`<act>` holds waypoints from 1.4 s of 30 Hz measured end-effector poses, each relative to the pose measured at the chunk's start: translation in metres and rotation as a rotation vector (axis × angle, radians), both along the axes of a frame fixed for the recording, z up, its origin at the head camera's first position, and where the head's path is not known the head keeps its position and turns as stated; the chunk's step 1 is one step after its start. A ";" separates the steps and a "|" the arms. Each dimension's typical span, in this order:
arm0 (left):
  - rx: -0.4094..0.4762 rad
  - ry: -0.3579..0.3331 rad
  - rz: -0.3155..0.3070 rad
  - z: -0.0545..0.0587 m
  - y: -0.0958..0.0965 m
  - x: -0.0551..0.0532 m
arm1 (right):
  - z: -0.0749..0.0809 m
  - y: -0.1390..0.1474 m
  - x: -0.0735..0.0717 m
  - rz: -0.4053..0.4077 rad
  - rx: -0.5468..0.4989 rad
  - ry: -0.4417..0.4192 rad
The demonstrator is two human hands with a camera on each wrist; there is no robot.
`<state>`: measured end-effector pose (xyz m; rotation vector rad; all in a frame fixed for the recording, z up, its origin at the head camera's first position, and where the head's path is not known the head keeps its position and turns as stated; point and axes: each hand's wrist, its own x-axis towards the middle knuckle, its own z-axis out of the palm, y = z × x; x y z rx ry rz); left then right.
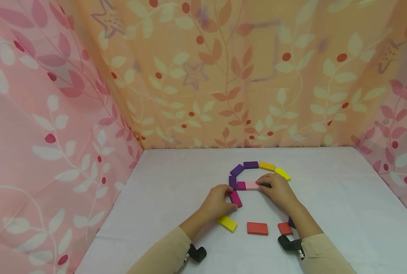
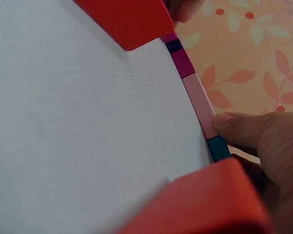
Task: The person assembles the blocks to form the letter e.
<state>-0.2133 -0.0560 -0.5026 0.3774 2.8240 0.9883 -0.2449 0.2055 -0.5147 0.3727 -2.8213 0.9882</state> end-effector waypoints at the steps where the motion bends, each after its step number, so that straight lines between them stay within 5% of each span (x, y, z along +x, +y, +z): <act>1: -0.004 -0.003 0.003 0.001 0.001 0.000 | 0.000 0.000 0.000 -0.001 0.000 0.001; 42: -0.024 -0.019 0.096 0.007 0.020 0.005 | -0.001 -0.001 -0.001 -0.018 -0.003 -0.023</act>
